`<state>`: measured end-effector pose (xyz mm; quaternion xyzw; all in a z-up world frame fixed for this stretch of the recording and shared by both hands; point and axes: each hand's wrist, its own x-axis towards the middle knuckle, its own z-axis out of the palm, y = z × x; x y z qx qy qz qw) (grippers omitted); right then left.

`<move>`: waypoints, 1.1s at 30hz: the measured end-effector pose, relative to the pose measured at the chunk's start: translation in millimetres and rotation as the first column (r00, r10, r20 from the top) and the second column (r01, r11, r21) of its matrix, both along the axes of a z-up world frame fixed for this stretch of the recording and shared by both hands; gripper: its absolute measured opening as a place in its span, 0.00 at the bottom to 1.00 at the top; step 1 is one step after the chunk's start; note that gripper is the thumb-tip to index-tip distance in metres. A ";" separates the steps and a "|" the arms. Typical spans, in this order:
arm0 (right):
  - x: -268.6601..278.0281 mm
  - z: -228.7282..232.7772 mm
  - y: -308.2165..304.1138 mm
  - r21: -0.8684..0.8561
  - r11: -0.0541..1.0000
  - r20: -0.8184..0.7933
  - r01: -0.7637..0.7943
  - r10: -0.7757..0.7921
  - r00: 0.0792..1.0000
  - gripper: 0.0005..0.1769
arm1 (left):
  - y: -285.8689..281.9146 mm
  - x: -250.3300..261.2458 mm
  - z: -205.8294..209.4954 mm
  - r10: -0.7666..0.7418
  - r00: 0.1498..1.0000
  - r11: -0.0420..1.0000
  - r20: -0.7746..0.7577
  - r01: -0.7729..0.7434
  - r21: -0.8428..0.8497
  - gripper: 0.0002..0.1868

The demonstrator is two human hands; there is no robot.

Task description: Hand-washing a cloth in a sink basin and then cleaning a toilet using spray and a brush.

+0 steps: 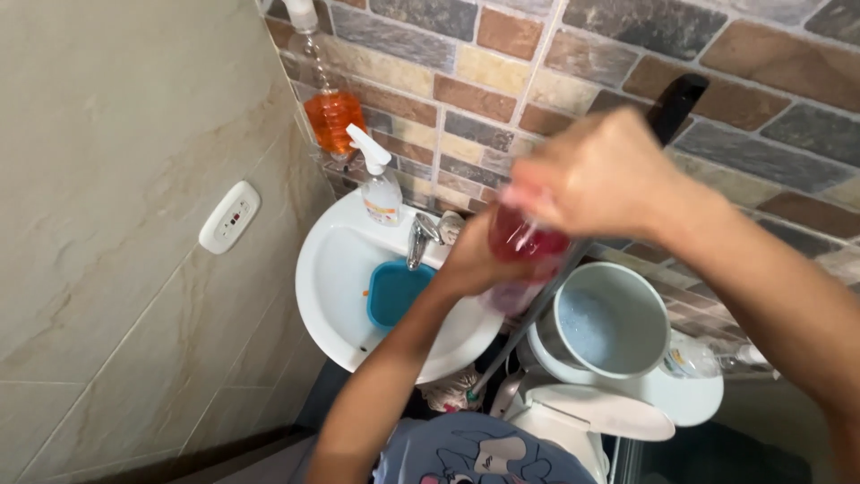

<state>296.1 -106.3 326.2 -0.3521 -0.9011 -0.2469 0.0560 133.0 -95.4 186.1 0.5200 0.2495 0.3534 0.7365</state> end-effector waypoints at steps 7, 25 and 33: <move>-11.0 -15.3 -31.4 -0.626 0.753 -0.167 -0.201 0.122 0.978 0.05 | -6.4 -48.5 -64.1 -0.026 0.951 0.957 -0.310 0.113 0.266 0.43; -13.9 -109.8 -27.5 -0.615 0.741 0.040 0.270 -0.312 0.949 0.36 | -31.0 -47.5 -152.1 0.238 0.844 0.961 -0.481 -0.134 0.240 0.41; 46.1 -111.1 -15.4 -0.417 0.900 -0.387 0.127 -0.302 0.871 0.17 | -32.6 -64.0 -171.8 0.332 0.825 0.939 -0.458 -0.244 0.241 0.38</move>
